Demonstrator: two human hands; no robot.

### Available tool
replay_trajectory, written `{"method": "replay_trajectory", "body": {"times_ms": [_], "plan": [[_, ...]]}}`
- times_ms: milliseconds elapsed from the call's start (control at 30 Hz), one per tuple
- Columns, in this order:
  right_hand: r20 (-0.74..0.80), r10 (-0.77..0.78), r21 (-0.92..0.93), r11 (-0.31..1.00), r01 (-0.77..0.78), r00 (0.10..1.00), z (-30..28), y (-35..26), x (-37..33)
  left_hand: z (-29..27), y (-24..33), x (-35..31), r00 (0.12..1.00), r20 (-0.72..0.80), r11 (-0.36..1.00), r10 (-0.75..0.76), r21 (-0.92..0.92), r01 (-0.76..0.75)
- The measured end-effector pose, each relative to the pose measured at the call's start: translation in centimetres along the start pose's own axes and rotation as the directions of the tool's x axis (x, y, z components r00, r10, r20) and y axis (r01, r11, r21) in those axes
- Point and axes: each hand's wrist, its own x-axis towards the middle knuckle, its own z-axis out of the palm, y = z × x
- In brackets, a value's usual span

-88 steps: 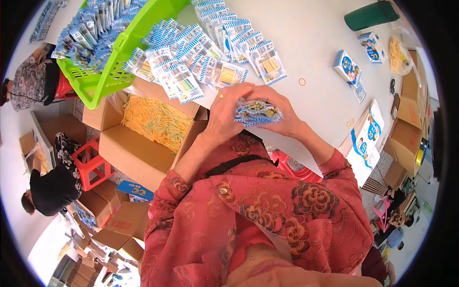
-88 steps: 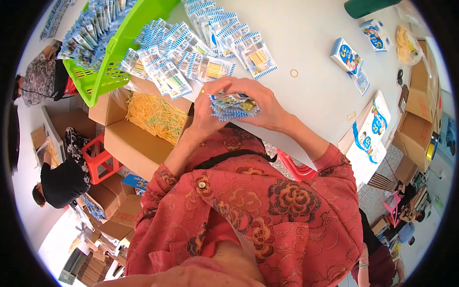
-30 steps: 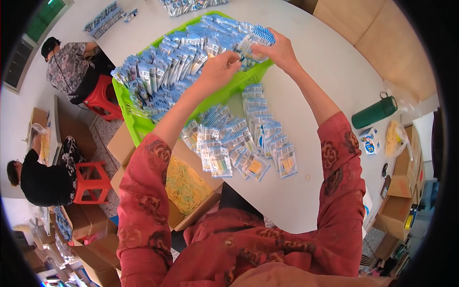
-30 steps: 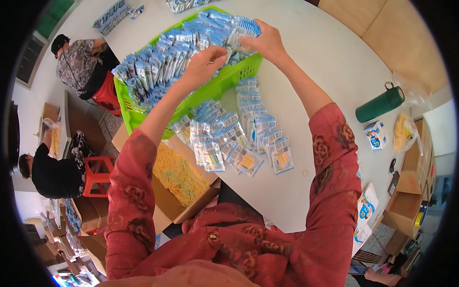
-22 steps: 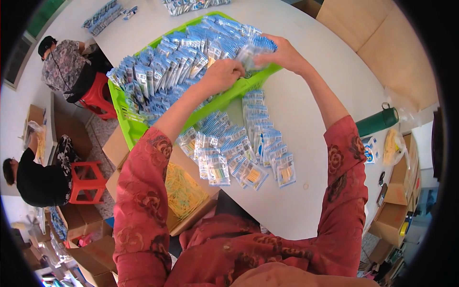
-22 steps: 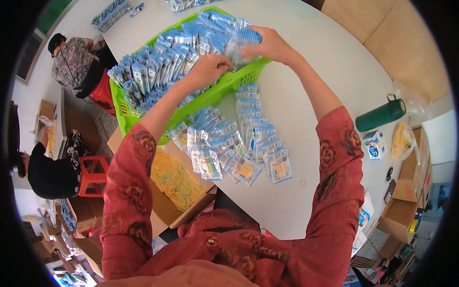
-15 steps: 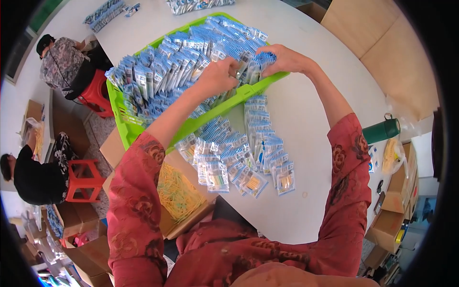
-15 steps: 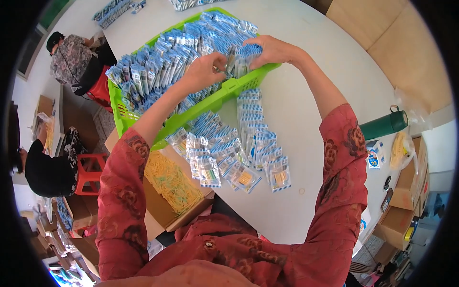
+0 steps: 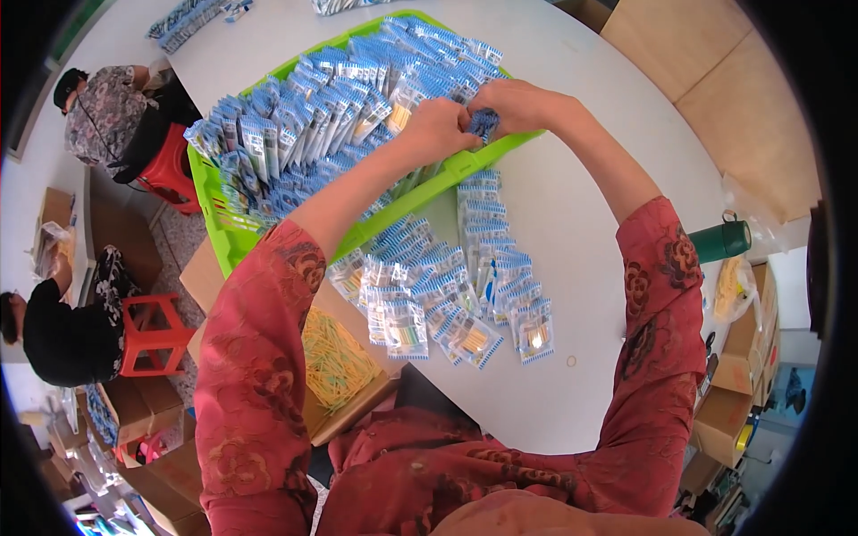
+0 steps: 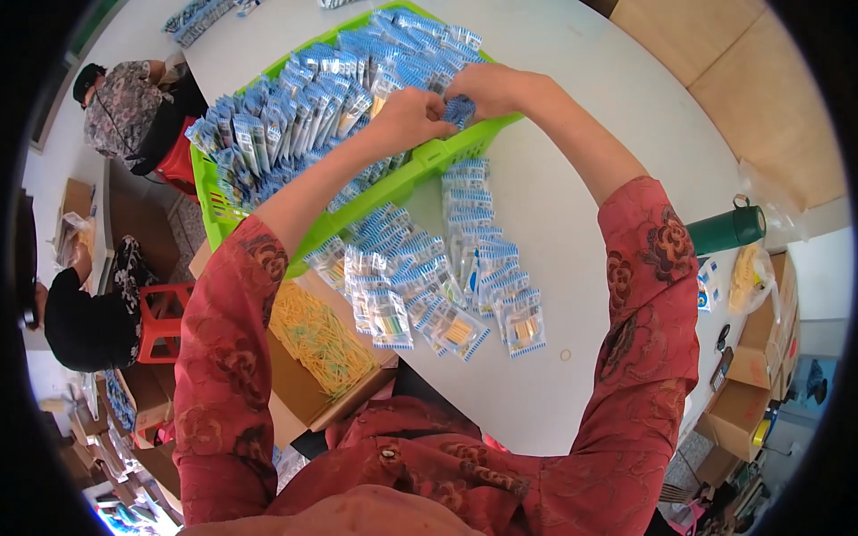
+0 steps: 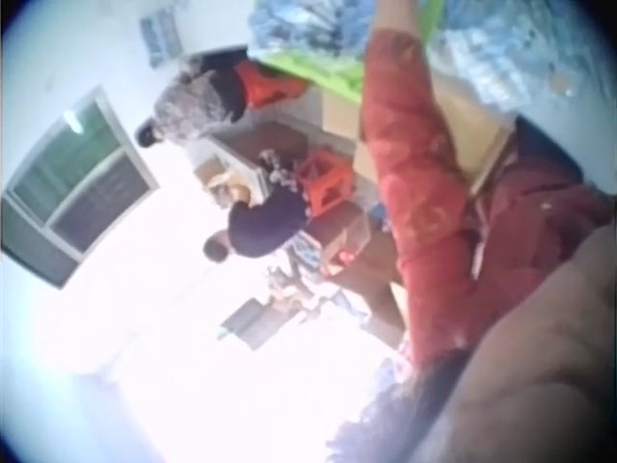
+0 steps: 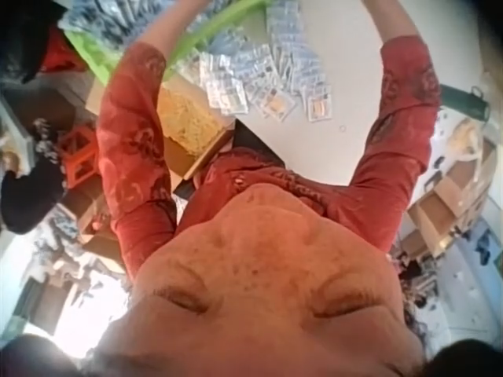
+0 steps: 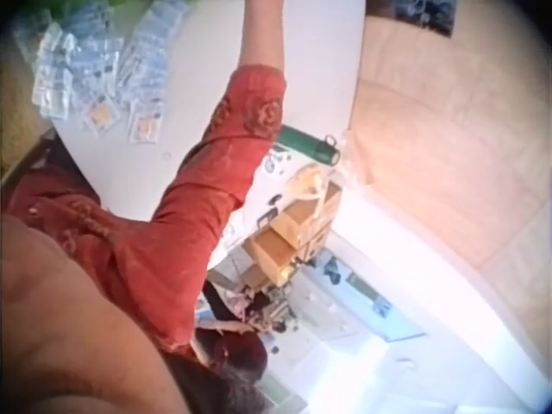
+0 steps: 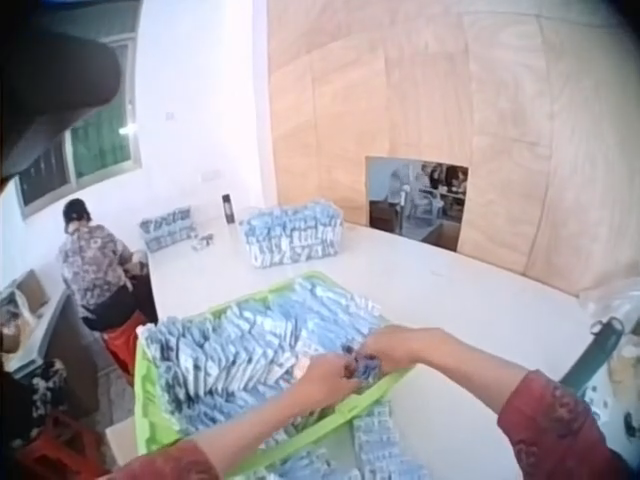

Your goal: Sorting and packing small product packets from bins and boxes into organized stacks on a table.

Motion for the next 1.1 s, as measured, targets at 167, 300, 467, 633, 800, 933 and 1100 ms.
{"method": "replay_trajectory", "body": {"times_ms": [167,300,467,633,800,933,1100], "plan": [[0.057,0.104,0.011,0.994,-0.104,0.993,-0.1,-0.3,0.9,0.9,0.0,1.1,0.997,-0.063,0.999,0.035,0.008,-0.035],[0.092,0.106,0.040,0.993,-0.110,0.990,0.8,0.1,1.4,1.7,-0.9,2.0,0.999,-0.009,0.992,0.033,0.121,-0.032],[0.165,0.188,0.072,0.977,-0.202,0.968,1.8,0.6,1.9,2.1,-1.6,1.5,0.994,0.070,0.997,-0.082,-0.005,0.083],[0.184,0.204,0.049,0.975,-0.216,0.962,1.8,0.8,0.8,0.8,-0.7,-0.8,0.953,0.182,0.930,-0.242,-0.236,0.282],[-0.451,0.093,0.081,0.995,-0.063,0.888,-0.4,-0.5,-5.9,-3.5,2.1,-5.8,0.988,-0.148,0.963,0.034,-0.261,-0.073],[-0.469,0.323,0.413,0.903,-0.119,0.822,2.1,-4.5,-12.4,-5.8,5.4,-12.2,0.974,-0.227,0.930,0.024,-0.353,-0.105],[-0.157,0.575,0.688,0.647,-0.329,0.803,11.4,-8.1,-20.6,-1.7,6.4,-20.4,0.993,-0.034,0.897,-0.109,-0.435,0.084]]}}
